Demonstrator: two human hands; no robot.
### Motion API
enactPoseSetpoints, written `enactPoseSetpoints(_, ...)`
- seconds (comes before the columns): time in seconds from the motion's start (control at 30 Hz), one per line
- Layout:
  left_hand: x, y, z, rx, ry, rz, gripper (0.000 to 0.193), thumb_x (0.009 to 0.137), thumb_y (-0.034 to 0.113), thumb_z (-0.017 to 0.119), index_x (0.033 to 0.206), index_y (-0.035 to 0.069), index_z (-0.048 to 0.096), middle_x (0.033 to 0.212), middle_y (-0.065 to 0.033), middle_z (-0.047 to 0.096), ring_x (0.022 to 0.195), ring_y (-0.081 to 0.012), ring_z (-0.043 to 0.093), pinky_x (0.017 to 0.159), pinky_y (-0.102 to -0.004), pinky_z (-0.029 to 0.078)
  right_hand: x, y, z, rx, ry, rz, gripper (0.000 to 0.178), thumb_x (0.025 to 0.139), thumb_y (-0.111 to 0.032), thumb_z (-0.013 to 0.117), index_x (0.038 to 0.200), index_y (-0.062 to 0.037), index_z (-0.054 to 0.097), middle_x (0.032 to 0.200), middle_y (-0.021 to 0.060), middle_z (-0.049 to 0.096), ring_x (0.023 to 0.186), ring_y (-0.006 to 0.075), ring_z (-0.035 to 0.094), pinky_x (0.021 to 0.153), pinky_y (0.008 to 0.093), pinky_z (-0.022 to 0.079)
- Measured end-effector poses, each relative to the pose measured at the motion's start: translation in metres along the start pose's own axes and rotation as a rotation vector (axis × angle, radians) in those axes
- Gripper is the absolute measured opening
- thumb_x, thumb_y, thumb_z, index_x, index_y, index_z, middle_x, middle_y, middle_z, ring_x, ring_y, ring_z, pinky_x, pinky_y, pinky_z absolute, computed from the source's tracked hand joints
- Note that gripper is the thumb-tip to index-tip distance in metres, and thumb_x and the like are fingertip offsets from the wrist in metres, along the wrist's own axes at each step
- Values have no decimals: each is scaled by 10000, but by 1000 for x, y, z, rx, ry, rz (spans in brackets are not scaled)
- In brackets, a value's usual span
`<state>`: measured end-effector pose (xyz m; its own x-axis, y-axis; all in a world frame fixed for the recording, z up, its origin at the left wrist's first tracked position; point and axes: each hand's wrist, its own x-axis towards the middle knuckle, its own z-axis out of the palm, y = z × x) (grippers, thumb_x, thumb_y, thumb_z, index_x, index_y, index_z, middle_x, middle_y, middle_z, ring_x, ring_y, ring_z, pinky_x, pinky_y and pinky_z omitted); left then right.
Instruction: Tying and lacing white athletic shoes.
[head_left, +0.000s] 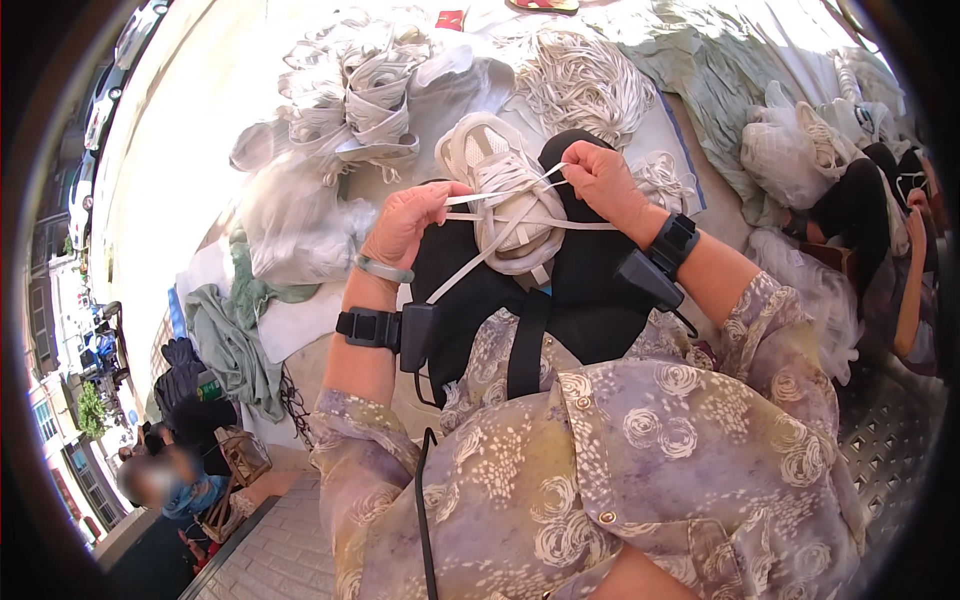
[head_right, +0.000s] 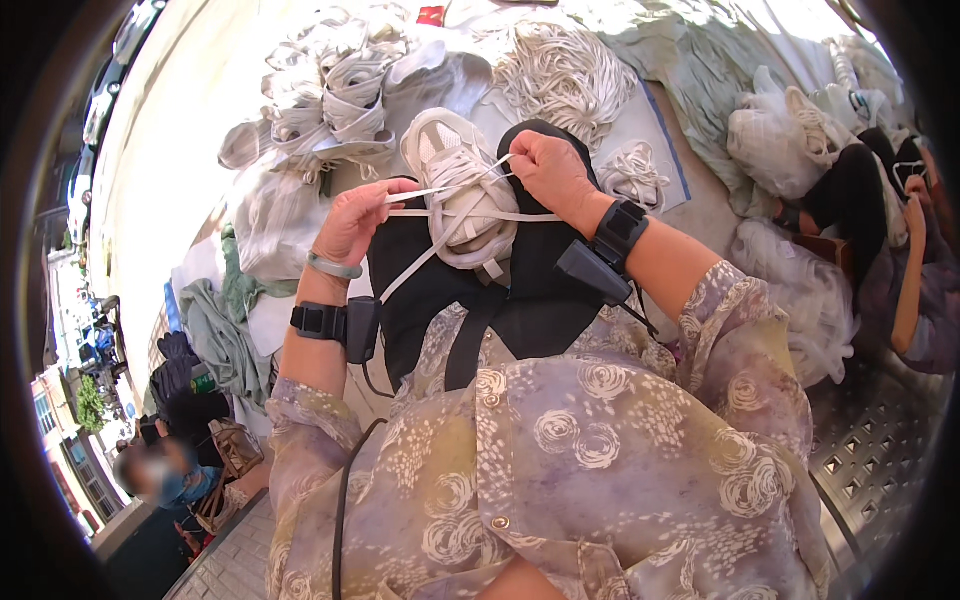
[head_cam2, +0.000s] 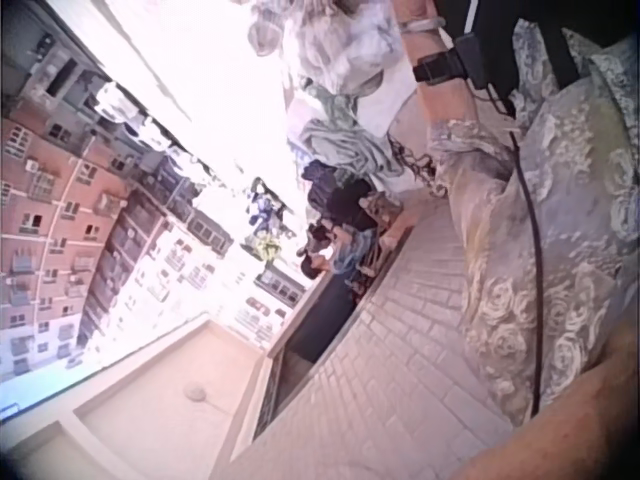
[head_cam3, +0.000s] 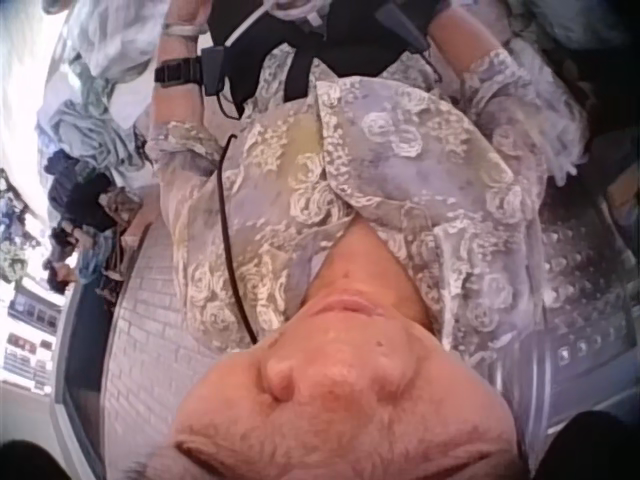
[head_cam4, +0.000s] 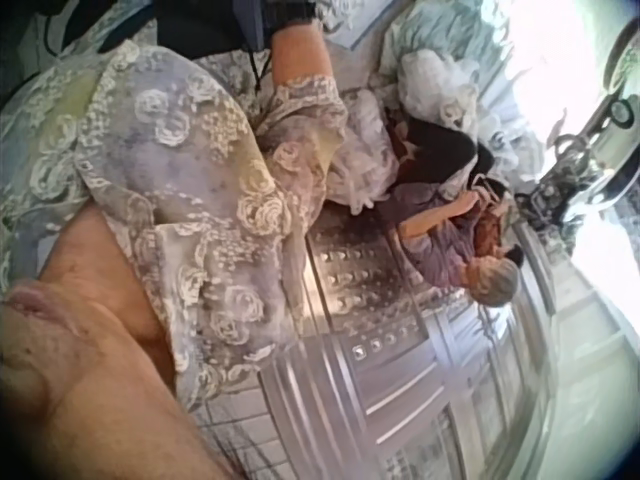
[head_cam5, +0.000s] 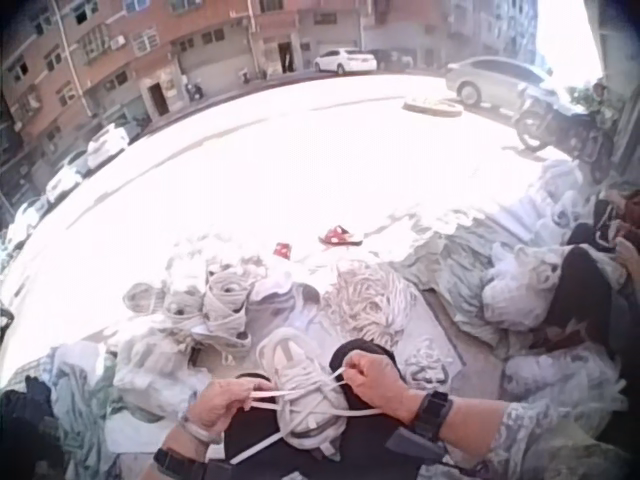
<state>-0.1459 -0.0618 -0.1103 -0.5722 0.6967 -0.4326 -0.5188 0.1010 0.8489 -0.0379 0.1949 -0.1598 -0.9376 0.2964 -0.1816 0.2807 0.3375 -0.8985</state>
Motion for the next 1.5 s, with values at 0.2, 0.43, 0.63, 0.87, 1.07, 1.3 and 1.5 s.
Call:
enactPoseSetpoints(0.2, -5, -17, -4, 30, -10, 88, 104, 780, 85, 604, 710, 23, 557, 1115, -164, 565, 947, -161, 572, 828, -258, 452, -18, 1, -28, 294, -138, -7, 149, 832, -82, 555, 970, -32, 529, 607, -1, 539, 510, 42, 491, 423, 200, 403)
enactPoseSetpoints(0.43, -5, -10, 15, 11, 11, 79, 130, 644, 57, 660, 689, 35, 540, 991, -166, 604, 822, -172, 583, 742, -262, 467, -43, 22, -261, 277, 727, 330, 132, 795, -81, 553, 908, -26, 513, 578, 49, 545, 445, 107, 506, 400, 252, 405)
enactPoseSetpoints(0.63, -9, -14, 4, 94, 19, -8, 134, 654, 29, 649, 742, 28, 548, 1059, -136, 579, 859, -143, 566, 768, -219, 443, -83, 15, -414, 125, 1294, 169, 35, 805, -107, 535, 809, -83, 510, 623, 28, 559, 439, 85, 485, 382, 230, 403)
enactPoseSetpoints(0.87, -9, -14, 3, 170, 57, 51, 130, 660, 15, 666, 722, 51, 557, 1078, -88, 560, 877, -109, 536, 755, -221, 423, -48, 58, -189, 198, 208, 334, 104, 805, -138, 581, 860, -52, 606, 691, 39, 592, 574, 89, 550, 511, 236, 440)
enactPoseSetpoints(1.07, -11, -19, 1, 197, 125, 111, 272, 696, 21, 640, 964, -6, 606, 976, -36, 593, 838, -75, 532, 760, -213, 424, -48, -7, -48, -472, -51, -615, 276, 721, -268, 686, 908, -81, 605, 823, 48, 567, 815, 193, 533, 719, 356, 394)
enactPoseSetpoints(1.3, -7, -26, 3, 100, 139, 98, 231, 701, 16, 651, 926, -8, 604, 991, -49, 587, 800, -69, 539, 749, -206, 440, -48, -16, -14, -642, -142, -717, 118, 715, -176, 631, 745, -111, 537, 642, 16, 510, 678, 203, 509, 672, 346, 326)
enactPoseSetpoints(1.5, 12, -47, 18, 345, 186, 230, 130, 616, 60, 673, 650, 21, 553, 949, -72, 568, 804, -113, 514, 734, -238, 411, -51, -4, -80, -763, 14, -734, 84, 724, -72, 581, 696, -97, 505, 622, 47, 524, 602, 235, 506, 662, 354, 364)
